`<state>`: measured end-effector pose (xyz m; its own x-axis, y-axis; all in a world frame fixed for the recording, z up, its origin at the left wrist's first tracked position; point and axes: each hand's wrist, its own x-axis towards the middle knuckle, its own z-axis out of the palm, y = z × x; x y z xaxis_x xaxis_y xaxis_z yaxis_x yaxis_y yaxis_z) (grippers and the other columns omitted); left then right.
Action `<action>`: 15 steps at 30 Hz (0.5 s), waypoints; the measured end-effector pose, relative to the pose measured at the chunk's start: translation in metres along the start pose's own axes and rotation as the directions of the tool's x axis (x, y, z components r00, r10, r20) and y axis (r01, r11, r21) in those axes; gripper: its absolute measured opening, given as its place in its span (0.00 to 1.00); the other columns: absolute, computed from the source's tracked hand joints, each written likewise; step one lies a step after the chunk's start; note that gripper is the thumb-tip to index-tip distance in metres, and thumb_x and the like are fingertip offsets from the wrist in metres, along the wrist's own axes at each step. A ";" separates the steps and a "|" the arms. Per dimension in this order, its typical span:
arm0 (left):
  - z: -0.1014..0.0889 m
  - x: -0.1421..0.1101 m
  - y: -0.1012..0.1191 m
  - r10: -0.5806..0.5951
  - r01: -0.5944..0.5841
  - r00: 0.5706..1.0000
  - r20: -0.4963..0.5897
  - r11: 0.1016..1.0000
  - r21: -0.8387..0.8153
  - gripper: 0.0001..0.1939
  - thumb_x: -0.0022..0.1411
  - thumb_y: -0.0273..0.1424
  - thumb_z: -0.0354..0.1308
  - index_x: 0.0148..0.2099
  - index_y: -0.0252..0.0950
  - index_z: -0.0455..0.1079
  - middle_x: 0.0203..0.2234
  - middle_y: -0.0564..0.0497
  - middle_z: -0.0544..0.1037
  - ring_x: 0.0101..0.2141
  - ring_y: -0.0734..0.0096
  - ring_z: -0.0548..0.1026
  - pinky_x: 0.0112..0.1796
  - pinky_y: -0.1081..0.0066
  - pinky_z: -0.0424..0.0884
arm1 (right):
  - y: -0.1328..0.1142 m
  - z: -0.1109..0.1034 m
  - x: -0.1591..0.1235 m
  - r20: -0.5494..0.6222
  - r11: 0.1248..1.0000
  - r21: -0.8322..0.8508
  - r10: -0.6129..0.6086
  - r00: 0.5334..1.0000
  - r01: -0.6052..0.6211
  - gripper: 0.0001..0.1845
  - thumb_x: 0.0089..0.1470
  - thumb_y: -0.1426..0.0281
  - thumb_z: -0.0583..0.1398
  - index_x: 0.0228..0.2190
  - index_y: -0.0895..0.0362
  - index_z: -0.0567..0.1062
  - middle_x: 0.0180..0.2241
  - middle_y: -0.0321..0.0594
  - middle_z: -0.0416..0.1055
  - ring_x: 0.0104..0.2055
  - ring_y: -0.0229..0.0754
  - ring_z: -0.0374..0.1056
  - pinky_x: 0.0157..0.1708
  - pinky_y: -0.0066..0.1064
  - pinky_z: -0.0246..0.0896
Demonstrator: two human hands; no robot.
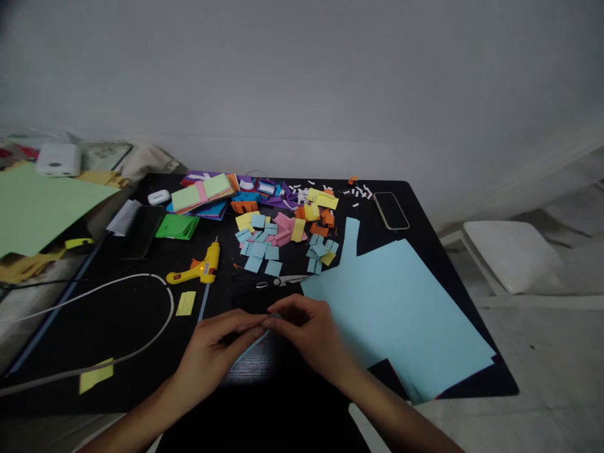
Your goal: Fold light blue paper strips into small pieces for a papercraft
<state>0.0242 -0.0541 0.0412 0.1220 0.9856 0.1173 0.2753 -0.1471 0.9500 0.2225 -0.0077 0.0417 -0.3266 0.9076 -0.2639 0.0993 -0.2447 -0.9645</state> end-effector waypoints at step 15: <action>-0.001 0.001 0.006 -0.015 0.014 0.999 -0.040 0.999 -0.034 0.07 0.66 0.26 0.66 0.44 0.41 0.84 0.33 0.52 0.85 0.31 0.71 0.82 0.32 0.74 0.77 | -0.005 0.000 -0.005 0.065 0.985 0.164 0.046 0.997 -0.056 0.13 0.50 0.61 0.74 0.36 0.53 0.82 0.33 0.38 0.83 0.35 0.41 0.80 0.41 0.36 0.77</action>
<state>0.0245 -0.0536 0.0470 0.0799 0.9902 0.1142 0.2447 -0.1305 0.9608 0.2236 -0.0107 0.0481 -0.3823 0.8711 -0.3083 -0.0380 -0.3482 -0.9367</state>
